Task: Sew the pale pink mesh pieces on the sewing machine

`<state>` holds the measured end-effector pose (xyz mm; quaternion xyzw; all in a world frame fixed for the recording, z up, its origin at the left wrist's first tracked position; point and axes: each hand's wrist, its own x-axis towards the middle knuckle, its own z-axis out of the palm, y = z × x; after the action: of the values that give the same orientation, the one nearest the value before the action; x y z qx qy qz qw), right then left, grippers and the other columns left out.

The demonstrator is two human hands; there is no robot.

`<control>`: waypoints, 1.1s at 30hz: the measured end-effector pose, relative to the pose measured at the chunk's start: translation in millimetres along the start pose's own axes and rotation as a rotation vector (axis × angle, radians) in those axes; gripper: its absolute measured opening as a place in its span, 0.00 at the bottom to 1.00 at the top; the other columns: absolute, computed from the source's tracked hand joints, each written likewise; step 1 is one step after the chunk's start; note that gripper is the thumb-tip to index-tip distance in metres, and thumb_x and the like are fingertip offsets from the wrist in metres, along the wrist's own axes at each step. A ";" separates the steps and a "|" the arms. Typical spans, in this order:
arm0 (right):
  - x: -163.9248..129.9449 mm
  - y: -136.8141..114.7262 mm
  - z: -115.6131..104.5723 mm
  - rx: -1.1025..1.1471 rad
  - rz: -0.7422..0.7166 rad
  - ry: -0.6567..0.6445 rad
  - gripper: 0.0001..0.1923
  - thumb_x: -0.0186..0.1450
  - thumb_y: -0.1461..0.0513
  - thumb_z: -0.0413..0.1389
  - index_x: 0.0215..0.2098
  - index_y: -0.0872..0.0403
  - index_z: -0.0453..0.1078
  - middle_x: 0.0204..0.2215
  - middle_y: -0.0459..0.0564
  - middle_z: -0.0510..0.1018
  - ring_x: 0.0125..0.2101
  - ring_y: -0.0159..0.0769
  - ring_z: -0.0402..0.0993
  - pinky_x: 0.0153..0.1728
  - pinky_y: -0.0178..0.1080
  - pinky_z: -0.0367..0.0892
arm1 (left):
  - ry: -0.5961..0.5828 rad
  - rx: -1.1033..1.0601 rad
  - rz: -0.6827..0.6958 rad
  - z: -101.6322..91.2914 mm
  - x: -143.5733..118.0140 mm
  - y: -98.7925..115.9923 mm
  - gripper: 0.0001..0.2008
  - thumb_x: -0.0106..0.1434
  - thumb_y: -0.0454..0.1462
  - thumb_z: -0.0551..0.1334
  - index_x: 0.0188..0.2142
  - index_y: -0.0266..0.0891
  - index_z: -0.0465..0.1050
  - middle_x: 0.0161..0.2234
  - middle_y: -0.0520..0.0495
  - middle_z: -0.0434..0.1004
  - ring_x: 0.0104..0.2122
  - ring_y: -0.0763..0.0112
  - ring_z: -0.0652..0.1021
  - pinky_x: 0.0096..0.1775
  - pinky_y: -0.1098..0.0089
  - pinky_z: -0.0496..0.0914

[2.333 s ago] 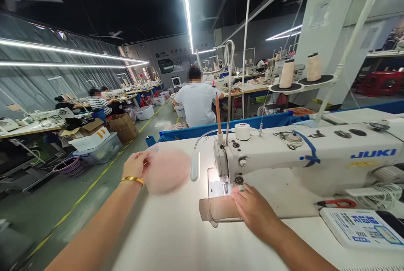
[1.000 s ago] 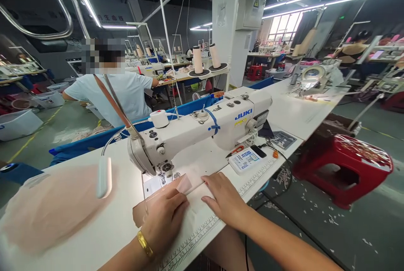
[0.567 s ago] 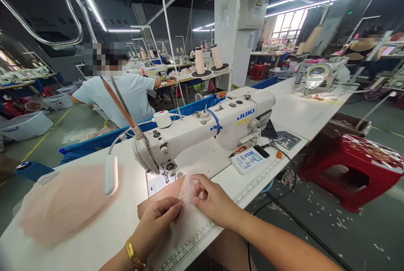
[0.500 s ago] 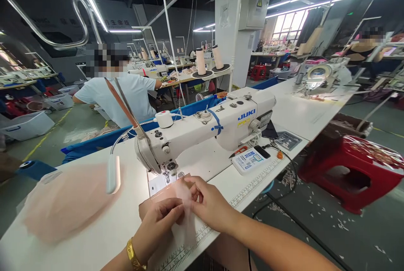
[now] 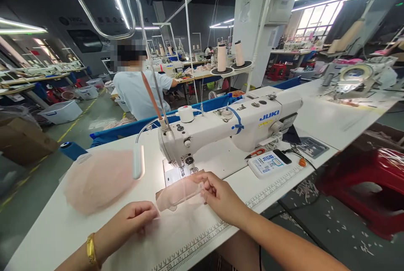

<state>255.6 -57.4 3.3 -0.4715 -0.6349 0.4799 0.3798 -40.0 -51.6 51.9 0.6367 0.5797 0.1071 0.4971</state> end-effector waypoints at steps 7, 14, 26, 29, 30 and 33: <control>1.3 -7.2 13.1 -0.113 -0.044 -0.096 0.19 0.71 0.58 0.53 0.60 0.48 0.66 0.34 0.43 0.70 0.32 0.34 0.70 0.37 0.37 0.67 | 0.399 0.406 0.232 3.6 33.4 18.1 0.24 0.62 0.55 0.62 0.47 0.40 0.77 0.42 0.40 0.80 0.42 0.51 0.78 0.43 0.59 0.71; -6.4 -6.3 -21.1 -0.439 -0.018 -0.086 0.17 0.71 0.61 0.51 0.58 0.49 0.67 0.36 0.47 0.75 0.35 0.39 0.73 0.40 0.41 0.68 | 0.374 0.398 0.329 36.2 72.3 24.0 0.09 0.62 0.38 0.62 0.26 0.42 0.66 0.34 0.47 0.74 0.38 0.60 0.74 0.39 0.64 0.67; 70.4 -26.2 -3.6 -0.595 -0.171 -0.289 0.05 0.65 0.66 0.60 0.39 0.51 0.75 0.30 0.46 0.76 0.36 0.41 0.72 0.40 0.39 0.67 | 0.331 0.291 0.387 38.7 70.6 17.9 0.08 0.62 0.43 0.62 0.31 0.43 0.67 0.30 0.48 0.74 0.36 0.58 0.74 0.40 0.61 0.67; 71.8 -16.3 0.7 -0.455 -0.136 -0.248 0.03 0.68 0.64 0.56 0.36 0.52 0.73 0.26 0.42 0.72 0.30 0.35 0.69 0.33 0.35 0.63 | 0.358 0.252 0.427 38.0 68.1 18.4 0.09 0.63 0.40 0.57 0.27 0.43 0.63 0.32 0.47 0.73 0.36 0.59 0.74 0.38 0.62 0.68; 70.6 -13.3 1.8 -0.398 -0.121 -0.224 0.04 0.68 0.63 0.56 0.36 0.51 0.72 0.26 0.42 0.71 0.29 0.34 0.68 0.31 0.34 0.63 | 0.368 0.206 0.426 37.6 67.0 18.2 0.07 0.63 0.39 0.56 0.28 0.43 0.62 0.32 0.47 0.72 0.35 0.61 0.74 0.36 0.64 0.69; 65.4 -9.7 6.2 -0.297 -0.094 -0.179 0.05 0.69 0.61 0.56 0.35 0.51 0.72 0.25 0.41 0.69 0.28 0.34 0.66 0.31 0.34 0.62 | 0.375 0.080 0.388 37.7 64.9 16.9 0.04 0.61 0.39 0.56 0.31 0.44 0.62 0.28 0.52 0.70 0.29 0.65 0.73 0.31 0.67 0.68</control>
<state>230.2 3.2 13.0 -0.4476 -0.7515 0.4027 0.2698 17.3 -13.1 17.9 0.7240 0.5327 0.2934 0.3255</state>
